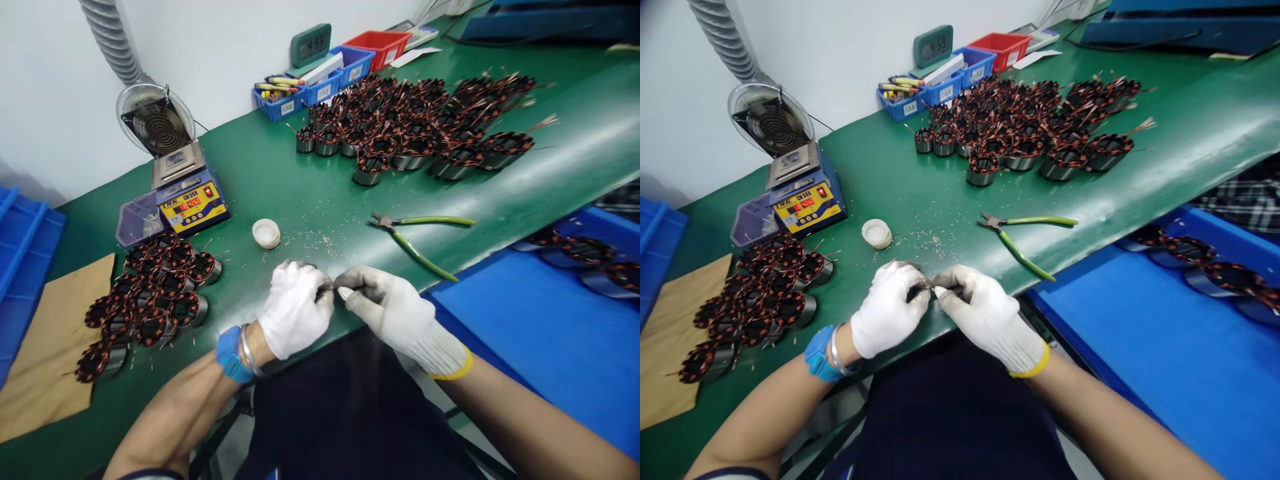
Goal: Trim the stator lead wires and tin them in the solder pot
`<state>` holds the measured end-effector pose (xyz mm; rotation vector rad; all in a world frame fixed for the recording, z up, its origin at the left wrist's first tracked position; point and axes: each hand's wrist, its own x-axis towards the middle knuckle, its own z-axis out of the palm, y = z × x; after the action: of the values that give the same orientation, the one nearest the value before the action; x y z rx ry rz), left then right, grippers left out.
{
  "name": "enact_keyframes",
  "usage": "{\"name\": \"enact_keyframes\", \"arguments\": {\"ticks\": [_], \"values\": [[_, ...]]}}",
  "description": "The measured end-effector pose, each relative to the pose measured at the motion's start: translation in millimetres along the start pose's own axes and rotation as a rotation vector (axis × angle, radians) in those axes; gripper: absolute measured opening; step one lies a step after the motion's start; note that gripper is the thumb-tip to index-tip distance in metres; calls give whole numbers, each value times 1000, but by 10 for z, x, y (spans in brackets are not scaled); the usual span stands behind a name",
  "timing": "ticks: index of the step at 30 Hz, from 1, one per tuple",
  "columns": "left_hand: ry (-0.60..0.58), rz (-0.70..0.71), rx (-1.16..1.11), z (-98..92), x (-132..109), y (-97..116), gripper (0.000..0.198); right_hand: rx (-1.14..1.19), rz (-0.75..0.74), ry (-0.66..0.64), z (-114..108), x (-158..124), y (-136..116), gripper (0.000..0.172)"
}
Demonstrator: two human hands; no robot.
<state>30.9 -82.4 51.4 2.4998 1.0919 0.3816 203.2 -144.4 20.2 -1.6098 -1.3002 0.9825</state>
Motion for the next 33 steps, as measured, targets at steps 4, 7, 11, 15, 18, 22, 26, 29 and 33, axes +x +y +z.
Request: {"name": "enact_keyframes", "arguments": {"ticks": [4,7,11,15,18,22,26,29,33], "values": [[-59,-37,21,-34,35,12,11,14,-69,53,57,-16,68,24],[-105,-57,19,-56,55,13,12,-94,-143,85,58,-27,86,20],[-117,-51,8,-70,66,4,13,-158,-159,72,25,-38,90,18],[-133,-40,-1,-76,73,7,13,-154,-149,100,12,-69,97,21],[-118,-40,4,-73,76,6,13,-196,-166,41,4,-87,115,14],[-133,-8,5,-69,75,-23,15,-236,-322,100,-44,-40,159,23],[-130,-3,6,-62,65,-49,14,-326,-641,74,-115,60,194,39],[-116,7,-2,-52,57,-56,12,-380,-697,61,-129,76,233,41],[-119,0,-18,-45,61,-55,11,-340,-557,66,-95,-19,310,46]]}}
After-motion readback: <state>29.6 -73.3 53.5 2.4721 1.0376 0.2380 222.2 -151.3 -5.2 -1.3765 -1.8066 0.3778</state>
